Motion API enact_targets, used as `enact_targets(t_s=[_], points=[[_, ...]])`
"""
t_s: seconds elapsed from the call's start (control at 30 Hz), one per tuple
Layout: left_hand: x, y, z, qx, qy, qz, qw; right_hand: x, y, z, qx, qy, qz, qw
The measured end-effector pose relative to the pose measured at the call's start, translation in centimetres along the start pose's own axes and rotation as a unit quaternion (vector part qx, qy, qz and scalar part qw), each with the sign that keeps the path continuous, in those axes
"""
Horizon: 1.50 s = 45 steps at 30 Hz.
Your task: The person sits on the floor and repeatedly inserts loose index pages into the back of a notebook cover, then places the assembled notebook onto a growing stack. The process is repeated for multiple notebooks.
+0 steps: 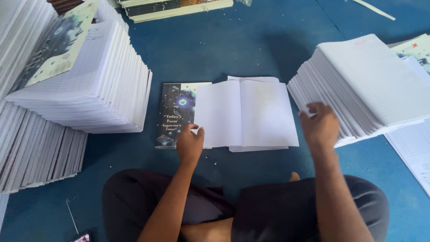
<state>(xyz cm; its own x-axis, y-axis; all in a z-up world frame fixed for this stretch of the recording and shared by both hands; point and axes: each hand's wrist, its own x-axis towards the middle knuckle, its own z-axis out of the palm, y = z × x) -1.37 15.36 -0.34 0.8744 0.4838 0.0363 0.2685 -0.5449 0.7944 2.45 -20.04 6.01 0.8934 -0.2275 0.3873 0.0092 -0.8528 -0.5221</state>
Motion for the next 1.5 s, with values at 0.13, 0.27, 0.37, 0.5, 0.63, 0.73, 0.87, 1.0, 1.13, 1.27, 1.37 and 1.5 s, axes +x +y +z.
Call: enact_targets(t_s=[0.13,0.27,0.37,0.5,0.63,0.73,0.87,1.0,1.13,1.27,1.37,1.5], points=[[-0.2,1.7,1.2,-0.084,-0.037,0.005,0.996,3.3,0.0,-4.7,-0.108,0.026,-0.077,0.991],[0.0,4.3,2.8,-0.158,-0.082,0.050,0.983,6.9,1.2,-8.5,-0.324,0.043,-0.113,0.938],[0.0,6.7,4.3,-0.206,-0.132,0.060,0.968,8.3,2.8,-9.8,-0.372,-0.043,-0.051,0.926],[-0.6,9.8,5.6,-0.297,-0.213,0.070,0.928,10.1,5.1,-10.4,-0.324,-0.105,-0.026,0.940],[-1.3,12.3,6.1,-0.320,-0.305,0.018,0.897,10.8,6.0,-10.6,-0.346,-0.121,-0.043,0.929],[-1.8,13.8,7.0,-0.360,-0.360,-0.024,0.861,11.0,4.8,-10.1,-0.384,-0.120,-0.054,0.914],[-2.3,16.0,10.0,-0.393,-0.458,-0.044,0.796,10.5,2.0,-10.0,-0.338,-0.105,-0.111,0.929],[-3.1,19.5,13.2,-0.492,-0.518,-0.086,0.694,9.4,-1.7,-9.4,-0.295,-0.093,-0.123,0.943],[-4.1,22.5,15.0,-0.556,-0.537,-0.202,0.602,7.8,-4.3,-9.0,-0.268,-0.104,-0.124,0.950],[-3.8,23.7,16.7,-0.578,-0.530,-0.211,0.583,6.1,-6.4,-8.3,-0.263,-0.085,-0.138,0.951],[-3.2,23.0,17.9,-0.590,-0.551,-0.215,0.550,4.6,-7.5,-8.6,-0.273,-0.079,-0.142,0.948],[-3.5,21.9,18.8,-0.560,-0.554,-0.134,0.601,4.8,-7.7,-10.2,-0.181,-0.201,-0.032,0.962]])
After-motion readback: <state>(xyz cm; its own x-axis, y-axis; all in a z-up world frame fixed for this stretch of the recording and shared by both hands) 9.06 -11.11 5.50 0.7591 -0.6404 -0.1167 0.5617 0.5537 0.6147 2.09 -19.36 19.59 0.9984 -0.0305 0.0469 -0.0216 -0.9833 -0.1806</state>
